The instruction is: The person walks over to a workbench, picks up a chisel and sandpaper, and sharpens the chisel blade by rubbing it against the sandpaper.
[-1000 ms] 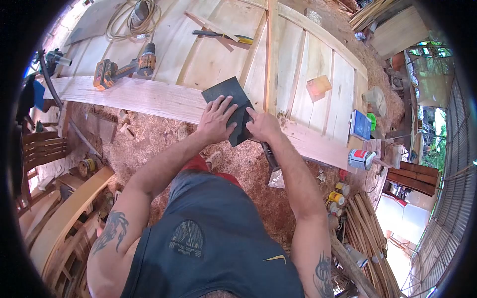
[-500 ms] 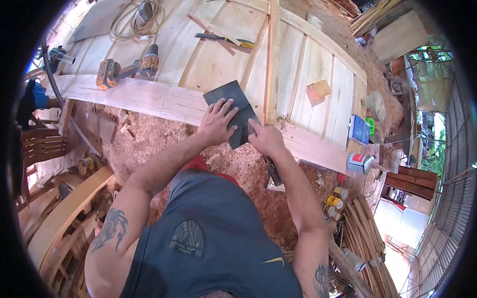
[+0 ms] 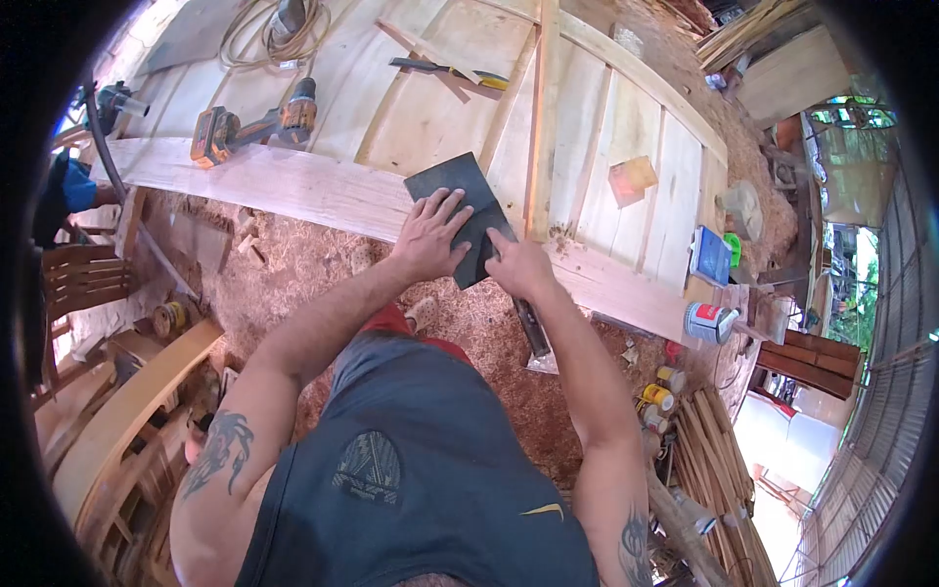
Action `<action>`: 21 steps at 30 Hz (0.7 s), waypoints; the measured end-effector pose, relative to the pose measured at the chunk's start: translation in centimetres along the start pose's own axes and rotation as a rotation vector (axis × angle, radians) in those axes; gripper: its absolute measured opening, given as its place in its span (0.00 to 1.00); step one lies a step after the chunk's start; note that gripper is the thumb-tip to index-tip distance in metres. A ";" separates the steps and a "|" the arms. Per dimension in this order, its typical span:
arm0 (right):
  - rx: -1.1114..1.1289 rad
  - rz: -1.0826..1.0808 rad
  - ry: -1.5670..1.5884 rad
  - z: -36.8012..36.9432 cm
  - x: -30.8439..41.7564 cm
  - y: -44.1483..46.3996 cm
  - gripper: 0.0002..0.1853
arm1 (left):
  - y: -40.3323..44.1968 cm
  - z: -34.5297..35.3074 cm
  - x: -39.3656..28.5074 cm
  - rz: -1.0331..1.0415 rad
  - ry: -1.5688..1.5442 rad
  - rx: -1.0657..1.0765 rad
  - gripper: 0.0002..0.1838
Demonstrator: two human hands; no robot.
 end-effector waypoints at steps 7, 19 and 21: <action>0.051 -0.040 -0.060 0.9 -0.6 -3.1 0.36 | -0.1 0.5 0.2 -0.002 0.002 0.025 0.37; -0.007 0.020 -0.048 -0.2 0.4 0.5 0.36 | -0.3 0.1 0.1 0.011 -0.011 -0.008 0.35; 0.008 0.013 -0.053 0.0 0.3 -0.9 0.36 | 0.2 0.0 -0.1 0.017 -0.006 -0.008 0.35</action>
Point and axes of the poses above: each hand's wrist, its own y-axis towards the middle knuckle, its own z-axis out of the palm, x = y × z, the point moved 7 cm from there along y, towards the middle knuckle, and after that the axes turned 8 degrees about -y, right-handed, at the moved point
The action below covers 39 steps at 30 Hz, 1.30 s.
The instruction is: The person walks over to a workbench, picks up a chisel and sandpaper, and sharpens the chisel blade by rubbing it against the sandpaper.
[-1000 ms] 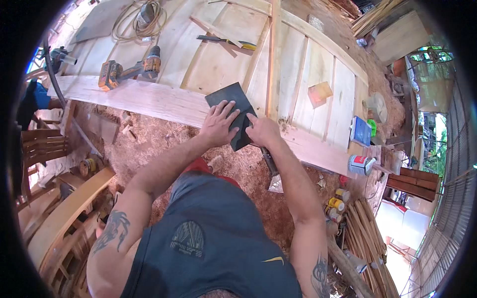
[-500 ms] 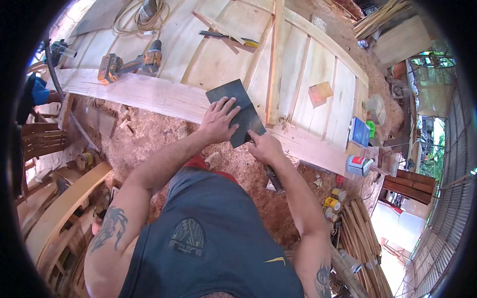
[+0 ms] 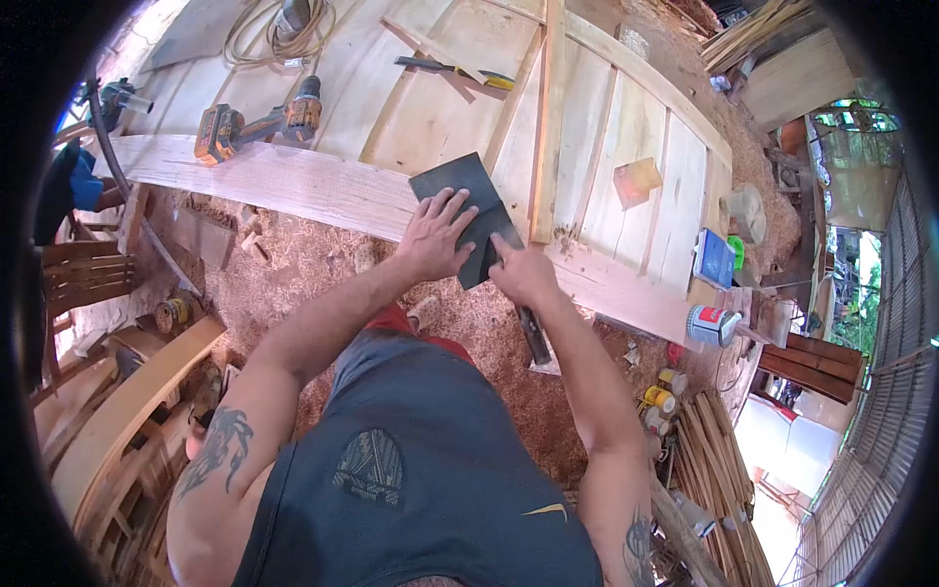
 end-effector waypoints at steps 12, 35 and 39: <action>-0.044 0.038 0.002 -2.0 -0.4 2.2 0.34 | 0.0 0.5 0.1 -0.023 0.025 0.041 0.36; -0.044 -0.480 2.064 -7.4 4.3 -14.2 0.34 | 0.6 -8.3 -7.1 -0.254 -1.125 0.066 0.25; 0.021 -0.538 2.133 -6.9 5.6 -15.5 0.34 | -0.9 -10.8 -12.4 -0.305 -1.601 0.295 0.25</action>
Point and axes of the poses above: each hand's wrist, its own y-axis towards the middle knuckle, its own z-axis out of the palm, x = y × z, the point moved 7 cm from there along y, towards the middle knuckle, and after that the axes turned 8 degrees about -y, right-handed, at the moved point
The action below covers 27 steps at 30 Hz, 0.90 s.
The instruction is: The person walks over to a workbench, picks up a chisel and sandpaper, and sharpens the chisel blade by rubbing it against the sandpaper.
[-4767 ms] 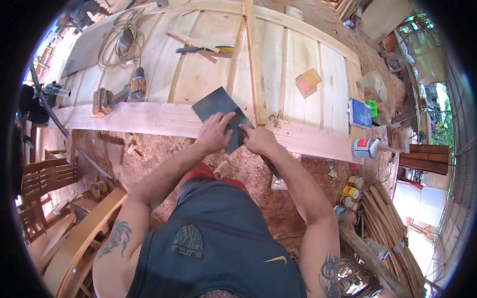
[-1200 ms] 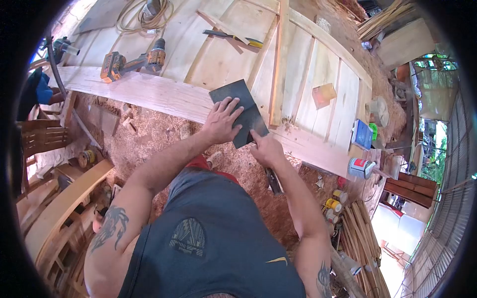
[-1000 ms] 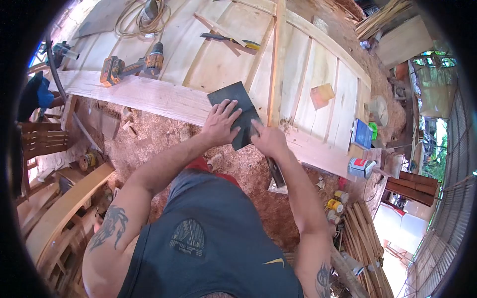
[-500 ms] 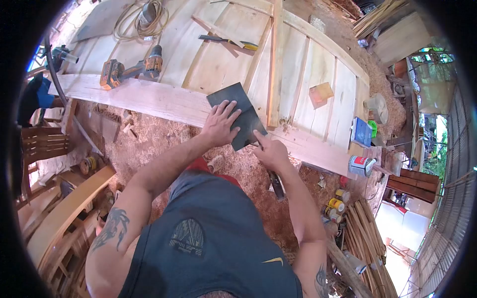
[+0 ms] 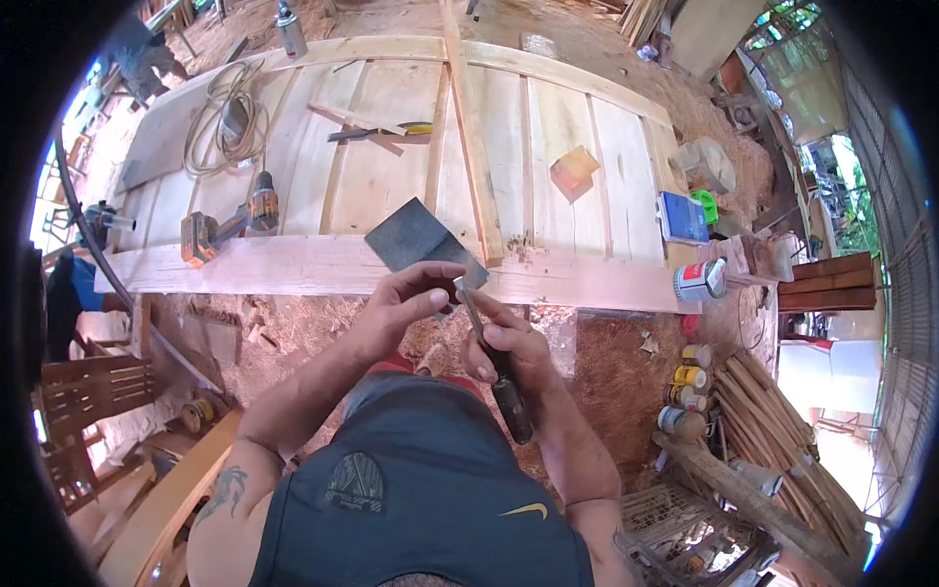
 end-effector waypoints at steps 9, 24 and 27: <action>-0.062 -0.056 -0.028 1.5 0.0 -0.9 0.35 | -1.4 2.5 -0.1 0.040 -0.131 0.046 0.16; -0.227 0.103 -0.242 0.5 -0.2 -2.9 0.30 | -1.4 2.4 -1.5 0.026 -0.086 0.027 0.09; -0.269 0.112 -0.309 0.1 -0.1 -3.2 0.29 | -0.8 0.3 -2.0 0.090 0.005 -0.119 0.11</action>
Point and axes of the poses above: each hand's wrist, its own y-axis towards the middle knuckle, its own z-axis out of the palm, x = y × z, the point moved 7 cm from there along y, towards the middle knuckle, and after that the axes turned 8 degrees about -y, right-handed, at the moved point
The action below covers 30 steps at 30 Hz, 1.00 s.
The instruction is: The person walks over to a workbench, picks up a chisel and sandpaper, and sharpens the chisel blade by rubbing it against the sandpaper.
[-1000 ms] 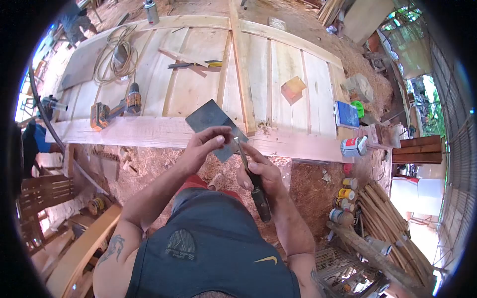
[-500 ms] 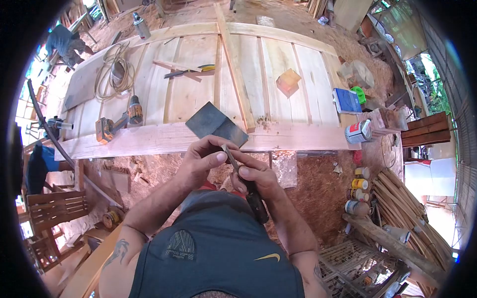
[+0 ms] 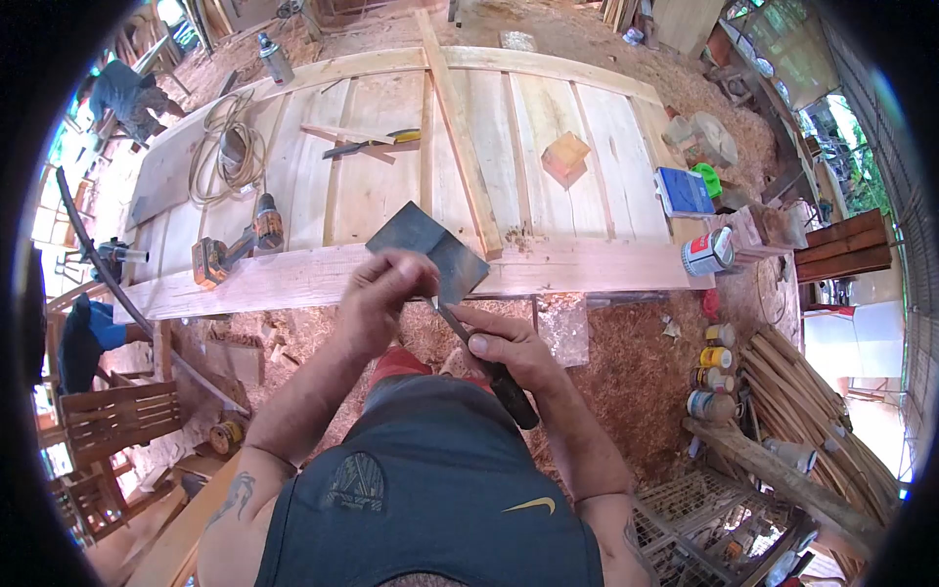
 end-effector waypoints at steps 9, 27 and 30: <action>-0.072 -0.015 -0.054 -0.6 1.0 -0.5 0.29 | -1.1 1.8 0.0 -0.070 0.077 0.219 0.32; -0.115 -0.136 -0.195 -0.7 2.6 -0.8 0.20 | -0.8 1.0 0.5 0.131 0.217 -0.074 0.14; -0.092 -0.139 -0.200 -0.3 2.9 -1.0 0.18 | -0.9 0.4 0.0 0.265 0.332 -0.178 0.09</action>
Point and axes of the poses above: each hand's wrist, its own y-axis towards the middle knuckle, its own z-axis out of the palm, x = y × z, the point moved 7 cm from there along y, towards the middle knuckle, and after that the axes turned 8 degrees about -y, right-handed, at the moved point
